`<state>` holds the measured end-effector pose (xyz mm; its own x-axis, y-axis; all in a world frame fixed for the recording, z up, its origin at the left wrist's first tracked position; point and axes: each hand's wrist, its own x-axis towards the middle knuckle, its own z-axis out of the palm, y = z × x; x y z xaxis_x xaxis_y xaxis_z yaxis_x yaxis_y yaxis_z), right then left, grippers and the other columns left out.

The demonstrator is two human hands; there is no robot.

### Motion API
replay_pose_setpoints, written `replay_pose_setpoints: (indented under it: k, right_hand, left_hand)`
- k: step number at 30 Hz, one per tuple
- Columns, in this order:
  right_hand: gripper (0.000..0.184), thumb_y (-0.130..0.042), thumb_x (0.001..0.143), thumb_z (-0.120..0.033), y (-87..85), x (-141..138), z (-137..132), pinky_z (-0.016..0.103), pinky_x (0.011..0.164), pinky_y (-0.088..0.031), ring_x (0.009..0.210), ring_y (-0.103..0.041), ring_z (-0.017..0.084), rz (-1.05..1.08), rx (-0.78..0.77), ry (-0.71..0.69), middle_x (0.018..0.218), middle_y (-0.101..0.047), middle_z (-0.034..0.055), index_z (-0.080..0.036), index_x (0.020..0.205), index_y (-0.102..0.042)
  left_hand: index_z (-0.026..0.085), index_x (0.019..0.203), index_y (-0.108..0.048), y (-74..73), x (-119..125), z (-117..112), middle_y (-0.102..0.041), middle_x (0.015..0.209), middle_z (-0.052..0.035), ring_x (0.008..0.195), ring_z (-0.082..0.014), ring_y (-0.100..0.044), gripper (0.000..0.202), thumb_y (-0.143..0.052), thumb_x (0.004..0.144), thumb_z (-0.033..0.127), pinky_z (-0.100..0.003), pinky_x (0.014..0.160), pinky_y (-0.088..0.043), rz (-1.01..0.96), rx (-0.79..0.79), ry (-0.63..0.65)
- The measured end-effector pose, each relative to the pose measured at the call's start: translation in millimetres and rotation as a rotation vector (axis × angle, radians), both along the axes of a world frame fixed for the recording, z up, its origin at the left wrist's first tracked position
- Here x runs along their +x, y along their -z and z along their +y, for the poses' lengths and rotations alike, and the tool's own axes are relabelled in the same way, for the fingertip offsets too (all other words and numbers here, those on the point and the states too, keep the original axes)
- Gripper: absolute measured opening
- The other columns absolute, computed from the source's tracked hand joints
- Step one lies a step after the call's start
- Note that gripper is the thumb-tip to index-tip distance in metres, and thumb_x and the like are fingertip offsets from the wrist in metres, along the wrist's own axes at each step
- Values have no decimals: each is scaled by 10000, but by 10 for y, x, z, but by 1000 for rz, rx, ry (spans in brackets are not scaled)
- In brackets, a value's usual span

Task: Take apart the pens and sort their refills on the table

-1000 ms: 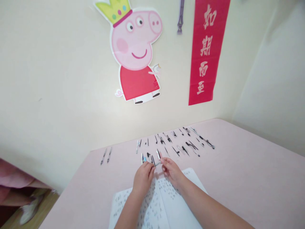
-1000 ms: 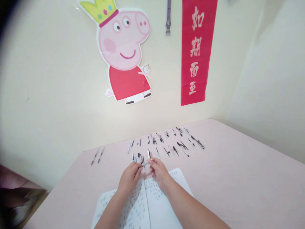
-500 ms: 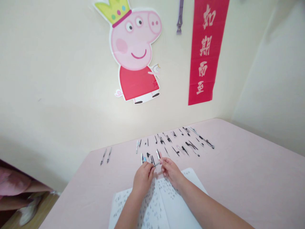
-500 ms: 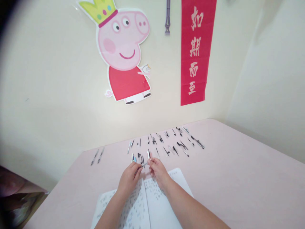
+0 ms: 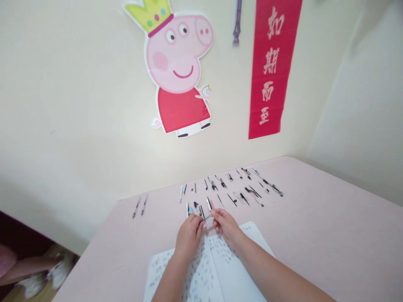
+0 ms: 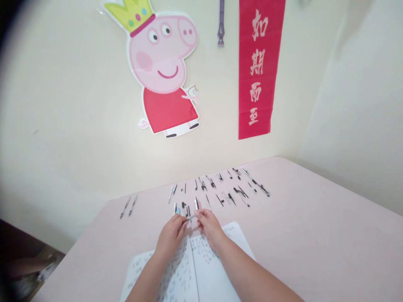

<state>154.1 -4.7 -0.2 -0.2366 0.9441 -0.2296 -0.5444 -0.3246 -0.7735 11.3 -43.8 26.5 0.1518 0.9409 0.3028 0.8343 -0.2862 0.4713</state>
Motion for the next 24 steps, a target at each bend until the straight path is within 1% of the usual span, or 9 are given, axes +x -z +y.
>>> replay_pose_setpoints:
  k: [3, 6, 11, 18, 24]
  right_hand:
    - [367, -769, 527, -439, 28, -8, 9, 177, 402, -236, 402, -352, 44, -9, 17, 9, 443, -451, -78, -174, 650, -548]
    - [370, -767, 522, -450, 23, 3, 11, 184, 408, -241, 410, -362, 51, -4, 17, 47, 449, -446, -77, -180, 668, -561]
    - [355, -753, 538, -457, 14, 15, 24, 198, 425, -267, 430, -380, 60, 2, 38, 107, 496, -480, -61, -188, 680, -573]
    - [366, -724, 554, -486, 100, 11, 96, 221, 447, -307, 450, -408, 82, 17, 84, 223, 514, -505, -48, -194, 714, -571]
    - [337, -724, 578, -469, 144, 34, 140, 221, 459, -332, 483, -443, 94, 39, 87, 302, 515, -501, -46, -202, 684, -548]
  left_hand:
    - [182, 875, -605, 3, 6, 2, -580, 856, -61, 795, -173, -558, 275, -355, 880, 295, -297, 728, -438, 0, -4, 1]
    - [185, 889, -604, 10, 0, 8, -583, 866, -62, 803, -174, -559, 266, -363, 877, 297, -299, 737, -437, -7, -12, -5]
    - [192, 904, -606, 38, -20, 30, -595, 886, -63, 824, -179, -562, 239, -384, 865, 271, -304, 752, -436, -13, -18, -20]
    - [186, 899, -605, 60, -22, 55, -605, 872, -57, 816, -179, -556, 208, -409, 847, 233, -300, 747, -420, 8, -45, -46]
    - [184, 894, -595, 75, -49, 78, -613, 867, -58, 812, -175, -554, 178, -430, 831, 204, -289, 735, -412, 15, -34, -50]
